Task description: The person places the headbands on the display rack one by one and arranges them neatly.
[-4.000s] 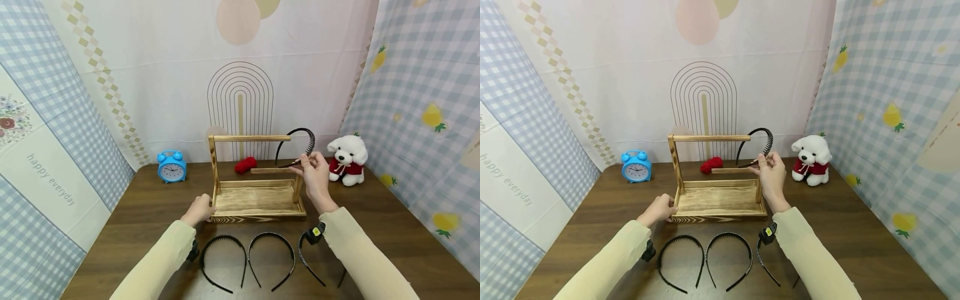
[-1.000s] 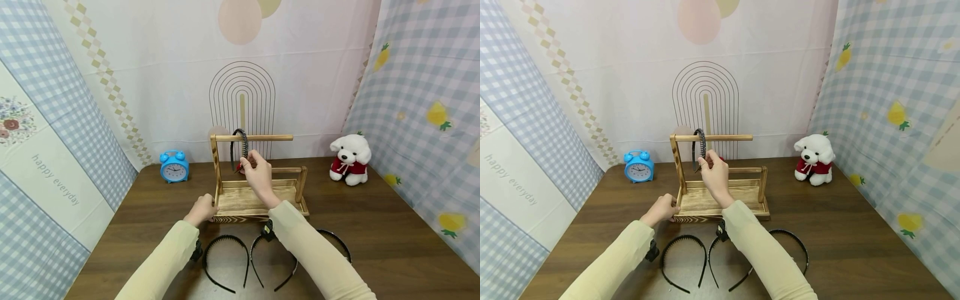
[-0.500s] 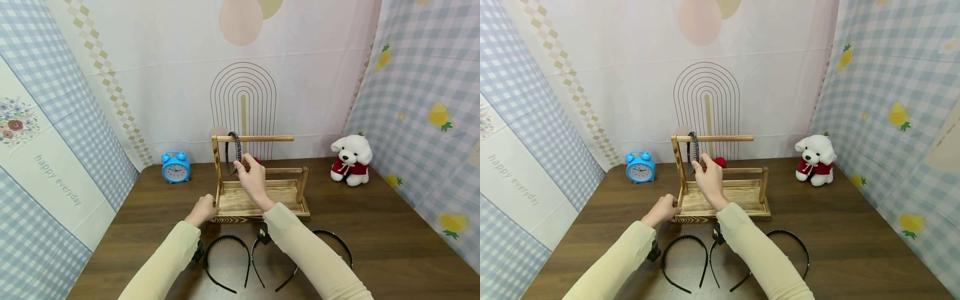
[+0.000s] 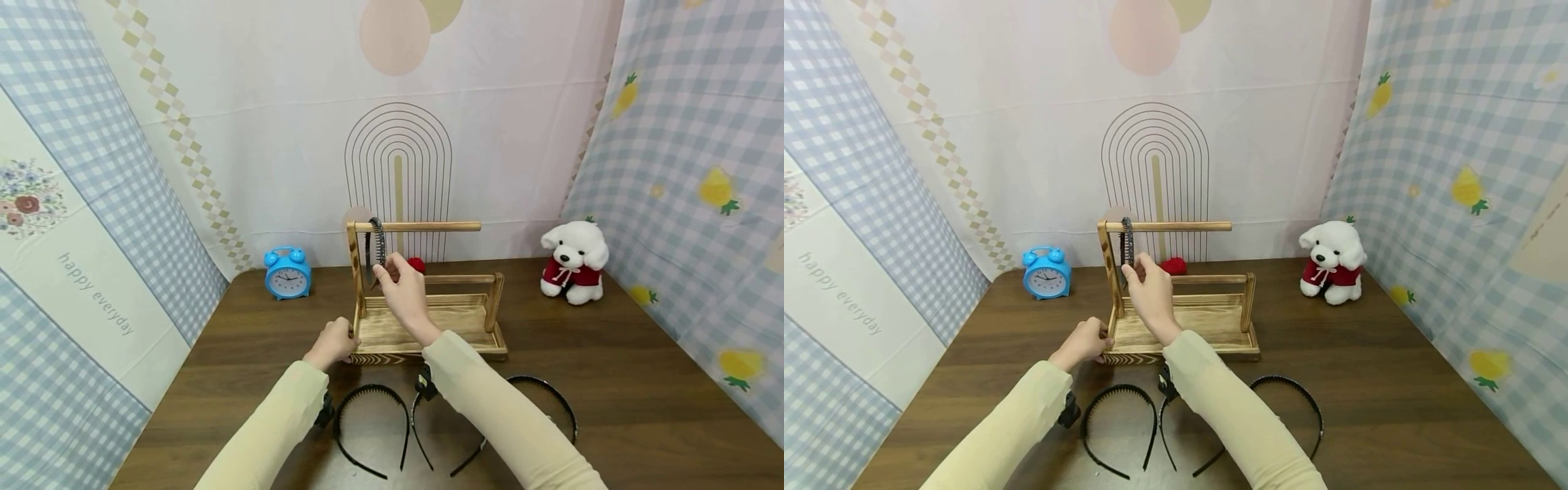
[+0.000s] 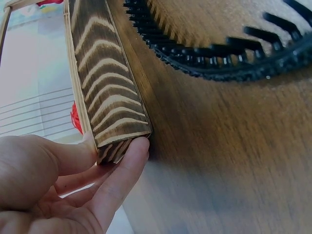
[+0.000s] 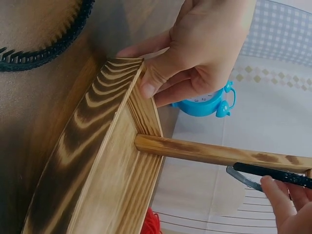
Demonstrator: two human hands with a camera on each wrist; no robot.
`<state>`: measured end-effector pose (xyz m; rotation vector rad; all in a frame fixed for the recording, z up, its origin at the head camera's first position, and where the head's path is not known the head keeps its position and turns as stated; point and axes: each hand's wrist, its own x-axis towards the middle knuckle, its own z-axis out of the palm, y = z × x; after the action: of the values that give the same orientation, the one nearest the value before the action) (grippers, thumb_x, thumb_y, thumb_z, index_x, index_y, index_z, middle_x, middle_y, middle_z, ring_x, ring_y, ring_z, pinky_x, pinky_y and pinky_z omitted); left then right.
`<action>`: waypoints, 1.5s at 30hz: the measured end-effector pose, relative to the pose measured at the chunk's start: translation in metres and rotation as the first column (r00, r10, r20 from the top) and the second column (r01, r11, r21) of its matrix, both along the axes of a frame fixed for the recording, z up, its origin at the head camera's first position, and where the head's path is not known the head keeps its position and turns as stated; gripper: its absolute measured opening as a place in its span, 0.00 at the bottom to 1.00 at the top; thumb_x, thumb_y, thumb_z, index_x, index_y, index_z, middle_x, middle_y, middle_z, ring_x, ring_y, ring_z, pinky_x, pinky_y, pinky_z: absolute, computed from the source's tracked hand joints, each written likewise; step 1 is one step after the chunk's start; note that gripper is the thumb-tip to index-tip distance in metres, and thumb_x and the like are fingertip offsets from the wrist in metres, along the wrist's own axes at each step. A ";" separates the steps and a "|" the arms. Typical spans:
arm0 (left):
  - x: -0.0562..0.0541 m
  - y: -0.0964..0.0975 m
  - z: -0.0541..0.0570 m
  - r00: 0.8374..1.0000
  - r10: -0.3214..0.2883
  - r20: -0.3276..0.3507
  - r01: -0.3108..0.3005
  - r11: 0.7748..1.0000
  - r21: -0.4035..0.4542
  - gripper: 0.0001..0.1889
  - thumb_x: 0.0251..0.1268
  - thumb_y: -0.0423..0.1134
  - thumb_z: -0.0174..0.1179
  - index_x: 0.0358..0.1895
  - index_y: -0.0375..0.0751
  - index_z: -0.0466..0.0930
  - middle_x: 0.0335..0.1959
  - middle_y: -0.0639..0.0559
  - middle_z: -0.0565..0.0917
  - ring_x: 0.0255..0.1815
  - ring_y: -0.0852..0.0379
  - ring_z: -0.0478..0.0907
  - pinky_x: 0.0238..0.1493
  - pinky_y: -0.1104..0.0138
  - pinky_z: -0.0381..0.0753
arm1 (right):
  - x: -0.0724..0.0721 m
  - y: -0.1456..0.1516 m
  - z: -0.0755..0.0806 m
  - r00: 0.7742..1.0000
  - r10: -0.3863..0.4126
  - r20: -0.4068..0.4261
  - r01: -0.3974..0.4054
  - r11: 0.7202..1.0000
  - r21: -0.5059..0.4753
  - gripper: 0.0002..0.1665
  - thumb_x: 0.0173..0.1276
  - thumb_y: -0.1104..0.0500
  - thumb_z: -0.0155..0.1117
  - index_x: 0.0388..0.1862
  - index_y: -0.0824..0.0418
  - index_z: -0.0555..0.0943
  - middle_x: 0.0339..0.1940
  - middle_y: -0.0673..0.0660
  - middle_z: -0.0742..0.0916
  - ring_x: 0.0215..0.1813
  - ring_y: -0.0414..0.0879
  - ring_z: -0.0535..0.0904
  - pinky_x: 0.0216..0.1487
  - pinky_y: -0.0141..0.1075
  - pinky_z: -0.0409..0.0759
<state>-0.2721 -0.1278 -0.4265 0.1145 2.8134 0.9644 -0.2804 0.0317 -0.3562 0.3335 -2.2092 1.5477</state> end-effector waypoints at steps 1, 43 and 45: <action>0.000 0.000 0.000 1.000 0.000 0.002 0.000 1.000 0.001 0.07 0.67 0.30 0.59 0.30 0.30 0.81 0.25 0.40 0.81 0.16 0.55 0.82 0.24 0.65 0.85 | 0.000 0.000 0.001 1.000 -0.001 0.008 0.001 1.000 0.007 0.09 0.72 0.55 0.62 0.35 0.59 0.76 0.36 0.59 0.87 0.35 0.46 0.85 0.37 0.36 0.85; 0.000 0.000 0.000 1.000 0.003 0.015 -0.003 1.000 0.020 0.10 0.68 0.30 0.59 0.47 0.25 0.80 0.36 0.34 0.82 0.17 0.55 0.81 0.24 0.65 0.86 | 0.024 0.047 -0.013 0.990 0.039 0.135 -0.026 0.995 -0.098 0.26 0.64 0.55 0.71 0.56 0.63 0.74 0.51 0.61 0.83 0.57 0.56 0.79 0.62 0.45 0.79; 0.000 0.000 0.000 1.000 0.002 0.014 -0.002 1.000 0.018 0.10 0.68 0.29 0.59 0.47 0.25 0.80 0.36 0.33 0.82 0.17 0.54 0.82 0.24 0.65 0.86 | 0.027 0.049 -0.011 0.989 0.047 0.142 -0.033 0.994 -0.100 0.26 0.64 0.55 0.72 0.56 0.63 0.74 0.51 0.61 0.82 0.57 0.54 0.79 0.63 0.44 0.78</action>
<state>-0.2721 -0.1281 -0.4268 0.1063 2.7931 0.9869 -0.2533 0.0810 -0.3677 0.2443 -2.2367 1.7440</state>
